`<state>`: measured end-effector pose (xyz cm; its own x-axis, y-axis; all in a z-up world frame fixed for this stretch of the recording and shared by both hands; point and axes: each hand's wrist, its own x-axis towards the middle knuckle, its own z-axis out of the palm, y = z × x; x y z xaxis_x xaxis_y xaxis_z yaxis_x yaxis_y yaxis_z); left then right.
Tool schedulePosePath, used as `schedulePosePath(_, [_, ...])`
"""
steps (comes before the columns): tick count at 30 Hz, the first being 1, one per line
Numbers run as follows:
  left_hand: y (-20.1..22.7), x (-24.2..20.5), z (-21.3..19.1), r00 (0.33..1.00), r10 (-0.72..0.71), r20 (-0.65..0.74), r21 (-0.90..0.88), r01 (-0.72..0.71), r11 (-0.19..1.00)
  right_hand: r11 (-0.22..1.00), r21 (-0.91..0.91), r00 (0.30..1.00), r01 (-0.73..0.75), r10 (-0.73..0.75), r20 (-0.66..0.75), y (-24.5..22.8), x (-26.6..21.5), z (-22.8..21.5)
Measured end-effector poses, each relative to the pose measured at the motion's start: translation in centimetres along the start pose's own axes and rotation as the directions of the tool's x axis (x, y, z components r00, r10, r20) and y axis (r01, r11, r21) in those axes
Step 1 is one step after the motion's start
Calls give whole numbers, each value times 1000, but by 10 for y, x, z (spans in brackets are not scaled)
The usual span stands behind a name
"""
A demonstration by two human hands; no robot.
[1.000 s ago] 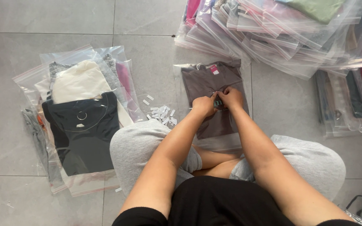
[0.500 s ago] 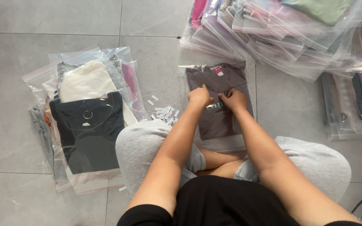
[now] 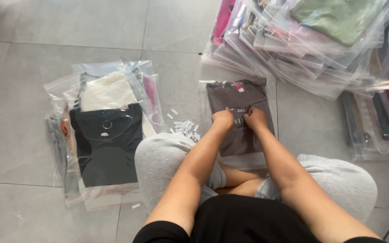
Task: The person is sitting on the floor, placing folded garments into plastic bags and sealing them.
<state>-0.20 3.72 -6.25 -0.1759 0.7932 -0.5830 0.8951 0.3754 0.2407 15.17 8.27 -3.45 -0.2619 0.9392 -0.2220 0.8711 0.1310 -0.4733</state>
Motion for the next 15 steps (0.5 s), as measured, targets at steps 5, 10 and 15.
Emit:
schedulePosePath(5, [-19,-73,-66,996,-46,-81,-207,28,978,994,-10,977,-108,104,-186,-24,-26,-47])
schedulePosePath(10, [-24,-178,-141,949,-62,-308,-582,-136,802,899,106,886,-425,437,-153,-22,-37,-68])
schedulePosePath(15, [-55,-295,-170,964,77,-255,-941,-229,-250,854,116,854,-506,516,-73,-9,-22,-59])
